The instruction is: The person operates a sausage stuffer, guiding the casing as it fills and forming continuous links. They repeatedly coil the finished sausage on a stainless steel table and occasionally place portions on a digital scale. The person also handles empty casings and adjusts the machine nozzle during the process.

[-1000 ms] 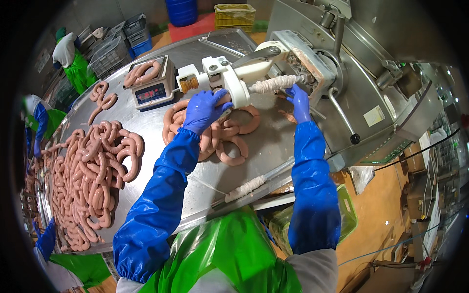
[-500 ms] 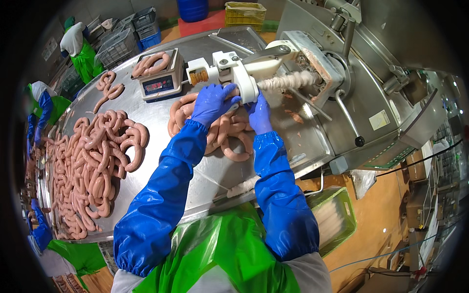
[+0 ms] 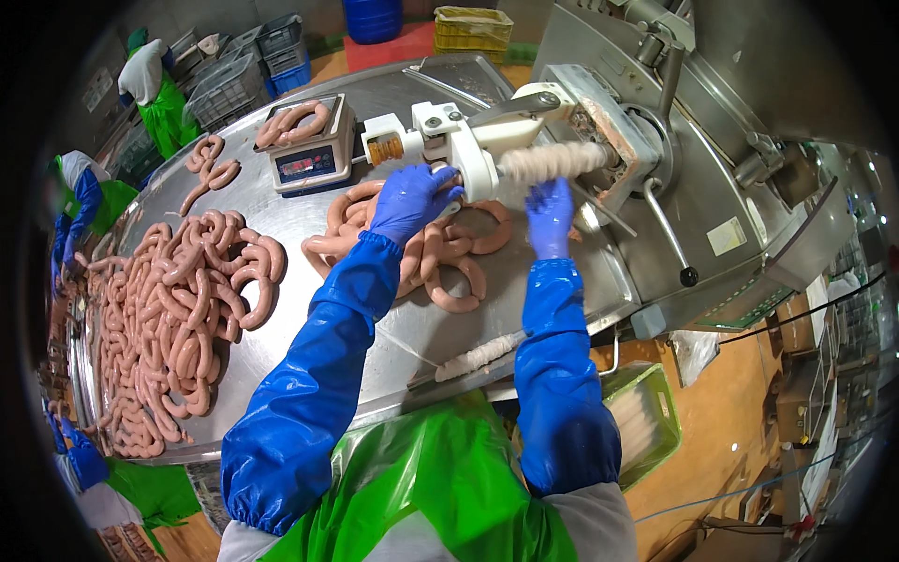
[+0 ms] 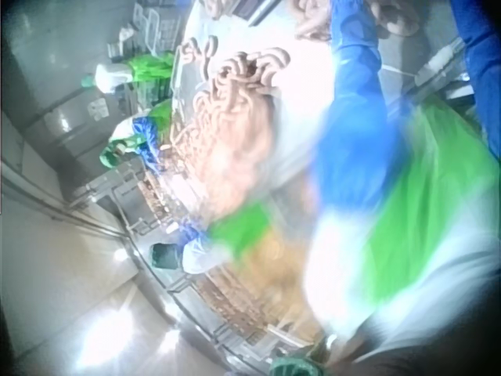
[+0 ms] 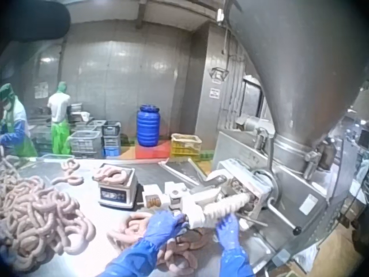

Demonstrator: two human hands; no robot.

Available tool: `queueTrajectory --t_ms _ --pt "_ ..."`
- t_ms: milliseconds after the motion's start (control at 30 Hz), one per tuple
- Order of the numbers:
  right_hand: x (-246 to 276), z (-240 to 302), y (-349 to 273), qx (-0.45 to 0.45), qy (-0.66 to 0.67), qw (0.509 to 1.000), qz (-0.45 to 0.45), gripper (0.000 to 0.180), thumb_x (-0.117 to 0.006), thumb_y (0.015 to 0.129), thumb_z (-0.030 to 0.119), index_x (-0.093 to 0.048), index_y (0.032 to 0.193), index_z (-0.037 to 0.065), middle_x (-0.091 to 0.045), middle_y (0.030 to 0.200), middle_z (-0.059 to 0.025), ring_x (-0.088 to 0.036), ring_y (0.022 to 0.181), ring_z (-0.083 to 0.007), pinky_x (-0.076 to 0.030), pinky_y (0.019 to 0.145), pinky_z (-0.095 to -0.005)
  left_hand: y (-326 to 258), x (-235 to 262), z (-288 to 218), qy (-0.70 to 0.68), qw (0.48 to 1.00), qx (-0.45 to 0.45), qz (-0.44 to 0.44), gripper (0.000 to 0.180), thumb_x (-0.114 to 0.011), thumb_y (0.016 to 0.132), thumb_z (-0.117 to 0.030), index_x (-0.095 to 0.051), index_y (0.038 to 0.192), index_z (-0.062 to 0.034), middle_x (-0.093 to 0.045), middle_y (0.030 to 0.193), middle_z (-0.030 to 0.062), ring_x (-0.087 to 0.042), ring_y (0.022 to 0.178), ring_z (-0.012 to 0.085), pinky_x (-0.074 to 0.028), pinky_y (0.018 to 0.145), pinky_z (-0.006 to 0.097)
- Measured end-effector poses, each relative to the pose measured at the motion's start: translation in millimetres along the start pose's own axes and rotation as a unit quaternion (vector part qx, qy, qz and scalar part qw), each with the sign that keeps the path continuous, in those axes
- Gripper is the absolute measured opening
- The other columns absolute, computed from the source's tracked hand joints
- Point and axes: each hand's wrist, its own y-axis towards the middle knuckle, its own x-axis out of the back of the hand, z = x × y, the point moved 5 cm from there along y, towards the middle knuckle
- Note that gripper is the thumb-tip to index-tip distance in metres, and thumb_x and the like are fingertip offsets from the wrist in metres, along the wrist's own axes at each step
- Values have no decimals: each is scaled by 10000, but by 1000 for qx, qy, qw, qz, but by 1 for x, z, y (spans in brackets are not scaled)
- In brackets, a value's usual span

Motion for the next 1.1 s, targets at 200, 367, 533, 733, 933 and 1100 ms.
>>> queueTrajectory --t_ms 200,367,533,733,933,1100 --pt "5 26 13 26 -162 986 30 403 -479 969 398 -562 1230 102 -620 1119 -45 -573 1017 -189 -445 905 -388 -5 -11 4 -33 999 13 0 284 -641 846 -421 -614 983 -174 -627 755 138 -630 684 352 -491 578 461" --pt "21 63 14 61 -258 964 -37 339 -510 938 338 -619 1153 100 -643 1109 -53 -577 1088 -169 -445 902 -369 -3 -7 3 0 999 32 28 338 -638 853 -441 -610 1060 -175 -635 765 149 -632 704 360 -504 615 463" --pt "21 60 24 26 -282 959 12 388 -538 924 373 -626 1130 56 -653 1107 -72 -611 1034 -193 -465 877 -336 -4 -9 0 -8 999 19 34 367 -650 843 -443 -612 1087 -171 -637 776 145 -632 707 359 -499 616 468" --pt "31 88 44 63 -263 961 -55 375 -488 964 351 -608 1169 60 -656 1110 -66 -608 1061 -201 -467 907 -375 -4 -6 1 -14 1000 23 -1 372 -670 836 -416 -612 1102 -162 -634 764 152 -628 700 357 -497 626 461" --pt "31 92 40 80 -263 961 -25 357 -520 948 330 -614 1168 65 -660 1082 -73 -619 1028 -203 -469 873 -347 -5 -5 -1 -13 999 17 25 390 -671 834 -422 -619 1102 -143 -629 729 144 -634 697 348 -502 621 451" --pt "18 62 18 45 -338 940 20 391 -458 967 342 -614 1216 83 -641 1162 -24 -575 1075 -145 -433 920 -319 -4 -3 2 7 999 29 28 368 -653 848 -426 -622 1093 -154 -629 731 130 -633 689 336 -498 608 450"
